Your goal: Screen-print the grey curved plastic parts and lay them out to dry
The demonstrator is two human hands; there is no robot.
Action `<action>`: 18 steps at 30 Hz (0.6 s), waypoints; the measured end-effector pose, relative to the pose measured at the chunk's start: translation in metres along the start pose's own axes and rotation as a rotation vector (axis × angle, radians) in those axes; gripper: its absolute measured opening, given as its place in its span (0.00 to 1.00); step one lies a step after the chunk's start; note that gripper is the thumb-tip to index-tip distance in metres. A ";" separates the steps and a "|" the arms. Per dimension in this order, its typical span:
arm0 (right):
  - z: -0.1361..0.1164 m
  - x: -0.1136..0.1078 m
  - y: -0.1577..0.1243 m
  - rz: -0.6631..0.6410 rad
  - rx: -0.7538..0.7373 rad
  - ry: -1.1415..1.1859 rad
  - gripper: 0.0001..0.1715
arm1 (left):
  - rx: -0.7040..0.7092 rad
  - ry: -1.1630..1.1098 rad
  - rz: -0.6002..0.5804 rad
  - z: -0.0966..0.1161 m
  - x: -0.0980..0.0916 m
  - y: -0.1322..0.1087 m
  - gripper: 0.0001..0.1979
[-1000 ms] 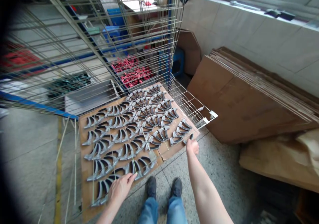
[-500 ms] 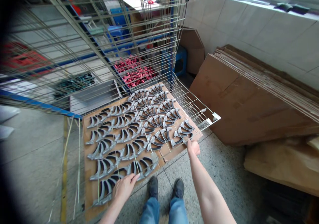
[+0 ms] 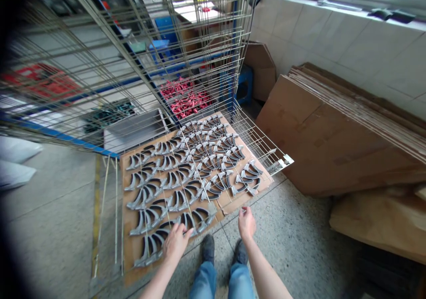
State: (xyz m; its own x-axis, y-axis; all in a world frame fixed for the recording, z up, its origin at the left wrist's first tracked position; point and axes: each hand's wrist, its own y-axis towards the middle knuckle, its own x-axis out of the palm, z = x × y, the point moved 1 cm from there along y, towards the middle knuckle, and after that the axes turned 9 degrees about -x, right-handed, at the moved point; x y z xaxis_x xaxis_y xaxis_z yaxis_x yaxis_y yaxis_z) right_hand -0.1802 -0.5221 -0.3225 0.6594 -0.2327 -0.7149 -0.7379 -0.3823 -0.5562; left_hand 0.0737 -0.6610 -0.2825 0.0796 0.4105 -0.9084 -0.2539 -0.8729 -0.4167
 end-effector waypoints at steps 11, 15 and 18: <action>0.077 -0.054 -0.074 -0.058 0.011 -0.039 0.16 | 0.215 -0.083 0.003 -0.016 -0.015 -0.045 0.13; 0.105 -0.096 -0.095 0.011 0.057 0.013 0.15 | 0.305 -0.041 -0.077 -0.003 -0.033 -0.050 0.12; 0.121 -0.135 -0.090 0.079 0.071 0.072 0.12 | 0.371 0.015 -0.133 0.016 -0.047 -0.042 0.11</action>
State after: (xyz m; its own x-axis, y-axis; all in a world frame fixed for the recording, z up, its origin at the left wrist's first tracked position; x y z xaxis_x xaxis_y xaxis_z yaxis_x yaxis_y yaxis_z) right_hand -0.2201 -0.3483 -0.2278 0.6053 -0.3242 -0.7269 -0.7947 -0.2968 -0.5295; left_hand 0.0656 -0.6393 -0.2212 0.1485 0.5076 -0.8487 -0.5714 -0.6564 -0.4926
